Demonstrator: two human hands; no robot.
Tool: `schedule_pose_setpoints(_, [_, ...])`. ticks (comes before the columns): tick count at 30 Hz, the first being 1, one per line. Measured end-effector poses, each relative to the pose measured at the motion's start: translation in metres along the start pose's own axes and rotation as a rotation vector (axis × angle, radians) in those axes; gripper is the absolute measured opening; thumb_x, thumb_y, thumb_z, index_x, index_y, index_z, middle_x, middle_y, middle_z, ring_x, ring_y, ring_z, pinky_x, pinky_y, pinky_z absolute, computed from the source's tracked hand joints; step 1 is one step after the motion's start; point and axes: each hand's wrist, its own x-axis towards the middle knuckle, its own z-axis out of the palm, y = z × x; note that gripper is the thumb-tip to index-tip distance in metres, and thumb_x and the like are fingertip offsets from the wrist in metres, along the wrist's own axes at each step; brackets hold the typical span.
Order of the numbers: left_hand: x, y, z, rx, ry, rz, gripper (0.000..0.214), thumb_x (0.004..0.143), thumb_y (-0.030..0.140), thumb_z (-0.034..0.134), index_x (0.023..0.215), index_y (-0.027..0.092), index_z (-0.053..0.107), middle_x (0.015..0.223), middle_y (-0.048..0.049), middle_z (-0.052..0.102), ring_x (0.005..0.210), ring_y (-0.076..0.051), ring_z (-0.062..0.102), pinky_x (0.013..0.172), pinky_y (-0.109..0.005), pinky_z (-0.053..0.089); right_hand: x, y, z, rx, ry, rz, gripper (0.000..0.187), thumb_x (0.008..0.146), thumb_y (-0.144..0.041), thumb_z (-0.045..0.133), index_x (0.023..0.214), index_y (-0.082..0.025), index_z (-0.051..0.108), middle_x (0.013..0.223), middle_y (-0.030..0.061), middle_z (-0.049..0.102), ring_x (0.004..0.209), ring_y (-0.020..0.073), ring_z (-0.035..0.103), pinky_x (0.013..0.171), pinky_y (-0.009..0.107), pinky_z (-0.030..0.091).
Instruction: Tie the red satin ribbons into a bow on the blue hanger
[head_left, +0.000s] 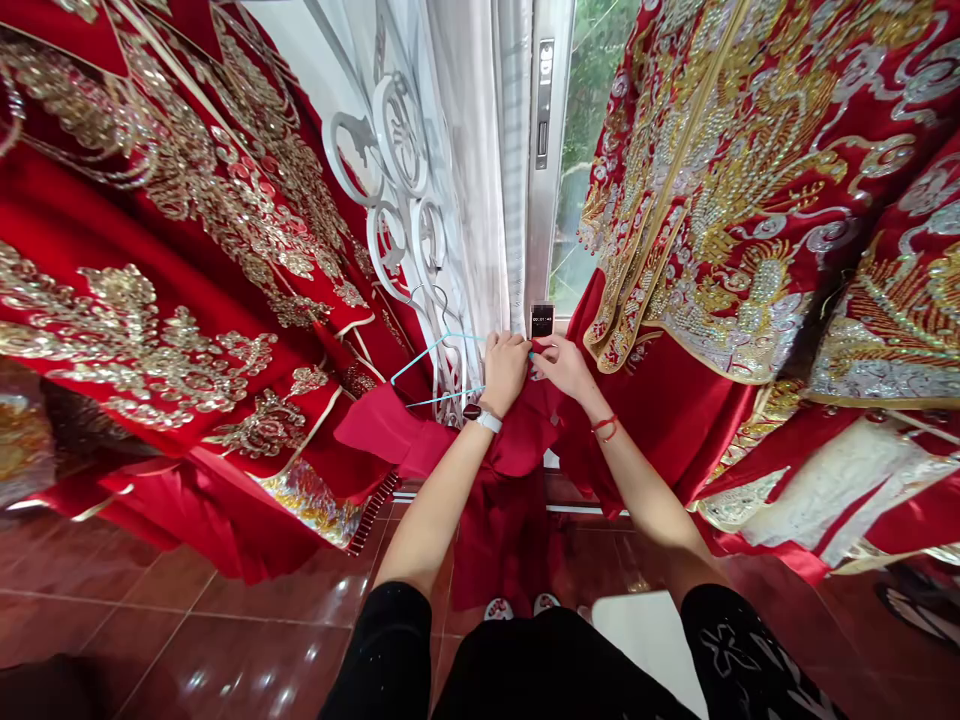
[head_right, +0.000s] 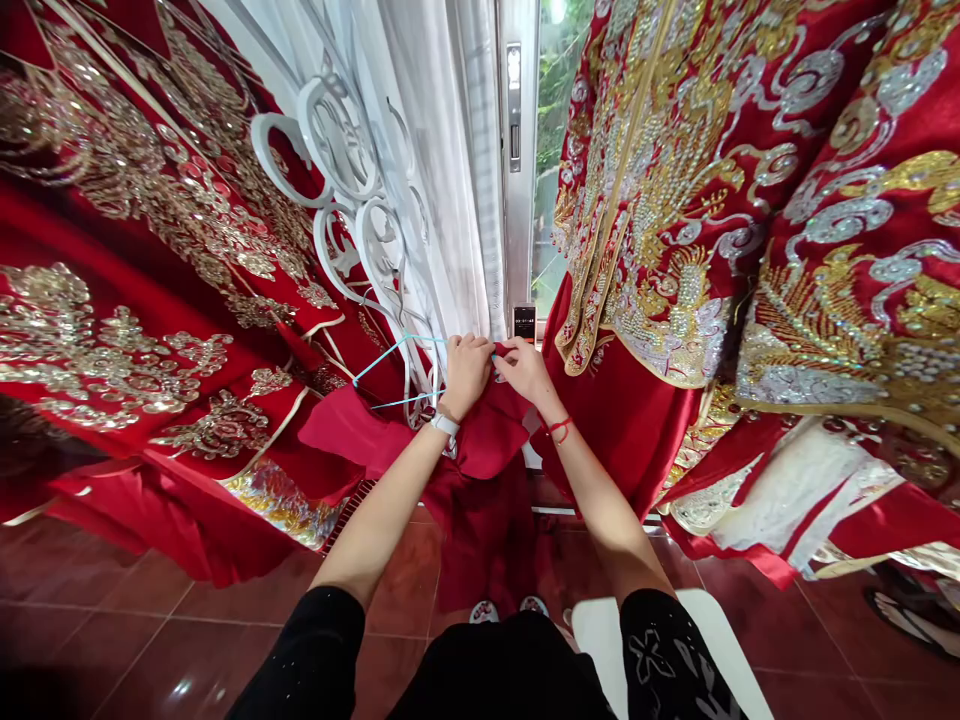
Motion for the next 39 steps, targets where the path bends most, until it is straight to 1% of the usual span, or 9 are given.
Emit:
schedule_pose_setpoints(4, [-0.005,-0.009,-0.008,0.007,-0.097,0.136,0.027,0.099,0.011,0.043,0.101,0.016,0.07,0.098,-0.0138,0.069,0.105,-0.032,0.058,0.095,-0.048,0.038,0.002,0.016,-0.018,-0.023,-0.143,-0.074,0.042,0.077,-0.05,0.076,0.103,-0.019,0.065,0.065,-0.0031,0.065,0.061,0.0171,0.062,0.066,0.033,0.055])
schedule_pose_setpoints(8, [-0.009,-0.01,-0.012,-0.002,-0.119,0.131,0.03,0.096,0.005,0.041,0.108,0.015,0.067,0.1,-0.0145,0.069,0.108,-0.032,0.059,0.099,-0.048,0.038,0.004,0.021,-0.023,-0.37,0.006,-0.227,0.038,0.077,-0.047,0.08,0.105,-0.021,0.075,0.09,0.0055,0.069,0.093,0.0255,0.064,0.091,0.043,0.052])
schedule_pose_setpoints(11, [-0.008,-0.006,-0.011,-0.059,-0.03,0.041,0.036,0.097,0.007,0.038,0.126,0.012,0.059,0.101,-0.0147,0.07,0.106,-0.032,0.06,0.096,-0.047,0.041,0.002,0.027,-0.018,-0.407,0.052,-0.271,0.04,0.083,-0.045,0.076,0.117,-0.024,0.075,0.114,0.0108,0.068,0.116,0.0307,0.059,0.104,0.049,0.047])
schedule_pose_setpoints(15, [-0.022,-0.002,-0.004,-0.152,0.126,0.008,0.033,0.097,0.011,0.045,0.128,0.015,0.057,0.121,-0.0169,0.065,0.118,-0.031,0.057,0.102,-0.047,0.043,-0.002,0.036,-0.014,-0.179,-0.091,-0.285,0.04,0.089,-0.041,0.068,0.125,-0.023,0.071,0.129,0.01,0.07,0.124,0.0262,0.062,0.111,0.044,0.046])
schedule_pose_setpoints(20, [-0.074,0.009,0.03,-0.365,0.412,-0.247,0.024,0.099,0.021,0.049,0.121,0.018,0.059,0.13,-0.0181,0.06,0.127,-0.029,0.054,0.109,-0.049,0.042,-0.002,0.036,-0.014,-0.108,0.017,-0.218,0.028,0.086,-0.039,0.069,0.106,-0.022,0.077,0.117,0.0093,0.077,0.113,0.026,0.069,0.106,0.044,0.05])
schedule_pose_setpoints(25, [-0.096,0.023,0.054,-0.453,0.235,-0.218,0.034,0.097,0.026,0.054,0.129,0.018,0.057,0.13,-0.0176,0.064,0.127,-0.03,0.056,0.11,-0.052,0.043,0.002,0.027,-0.015,-0.068,0.093,-0.199,0.022,0.082,-0.042,0.07,0.085,-0.021,0.076,0.093,0.0078,0.077,0.091,0.0244,0.07,0.091,0.041,0.055])
schedule_pose_setpoints(32, [-0.091,0.023,0.061,-0.684,0.251,-0.251,0.033,0.097,0.014,0.039,0.122,0.019,0.06,0.123,-0.0155,0.067,0.119,-0.025,0.062,0.104,-0.046,0.05,-0.002,0.008,-0.009,-0.018,0.123,-0.256,0.023,0.087,-0.04,0.064,0.077,-0.022,0.073,0.086,0.0057,0.073,0.091,0.0228,0.067,0.087,0.036,0.054])
schedule_pose_setpoints(36, [-0.097,0.028,0.075,-0.918,0.255,-0.389,0.031,0.098,0.019,0.041,0.122,0.018,0.06,0.129,-0.0161,0.066,0.125,-0.024,0.062,0.11,-0.044,0.047,-0.007,0.008,0.001,-0.023,0.115,-0.265,0.021,0.089,-0.037,0.06,0.078,-0.022,0.069,0.086,0.0056,0.072,0.089,0.0219,0.067,0.087,0.036,0.054])
schedule_pose_setpoints(39, [-0.101,0.028,0.086,-1.187,0.202,-0.483,0.025,0.096,0.023,0.049,0.117,0.018,0.062,0.124,-0.0151,0.07,0.12,-0.025,0.066,0.109,-0.043,0.049,-0.008,0.01,-0.003,-0.085,-0.011,-0.255,0.019,0.088,-0.035,0.063,0.099,-0.022,0.072,0.107,0.0069,0.075,0.102,0.0226,0.068,0.095,0.038,0.053])
